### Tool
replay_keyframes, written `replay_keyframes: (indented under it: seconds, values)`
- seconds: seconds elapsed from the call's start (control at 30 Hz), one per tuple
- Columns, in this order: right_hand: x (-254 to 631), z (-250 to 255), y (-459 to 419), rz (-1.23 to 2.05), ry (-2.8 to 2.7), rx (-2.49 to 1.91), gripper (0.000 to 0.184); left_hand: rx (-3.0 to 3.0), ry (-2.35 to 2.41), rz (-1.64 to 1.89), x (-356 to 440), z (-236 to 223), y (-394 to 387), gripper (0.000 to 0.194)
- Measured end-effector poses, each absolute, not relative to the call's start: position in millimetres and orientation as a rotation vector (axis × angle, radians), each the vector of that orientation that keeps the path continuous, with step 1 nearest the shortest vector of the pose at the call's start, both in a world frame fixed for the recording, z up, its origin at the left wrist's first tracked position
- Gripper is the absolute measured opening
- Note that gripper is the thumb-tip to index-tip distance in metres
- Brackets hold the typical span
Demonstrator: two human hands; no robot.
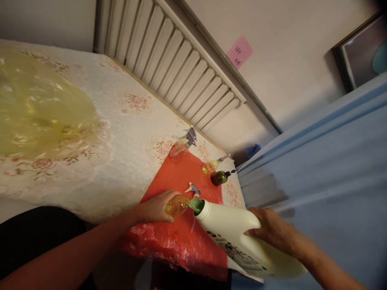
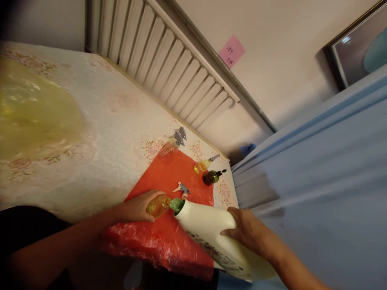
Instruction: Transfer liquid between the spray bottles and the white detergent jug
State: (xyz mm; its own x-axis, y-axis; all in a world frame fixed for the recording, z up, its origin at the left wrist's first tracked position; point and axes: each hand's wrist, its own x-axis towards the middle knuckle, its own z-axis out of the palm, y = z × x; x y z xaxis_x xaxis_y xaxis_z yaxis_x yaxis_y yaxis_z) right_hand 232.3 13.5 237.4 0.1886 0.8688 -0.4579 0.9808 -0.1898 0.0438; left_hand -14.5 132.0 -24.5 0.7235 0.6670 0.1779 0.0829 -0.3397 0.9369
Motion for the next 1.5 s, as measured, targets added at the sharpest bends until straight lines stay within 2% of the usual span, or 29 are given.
replay_keyframes:
  seconds: [1.5]
  values:
    - [229.7,239.9,16.6,-0.442,1.732,2.131,0.015,1.844,0.572,0.698,-13.5,-26.1,131.8,0.076]
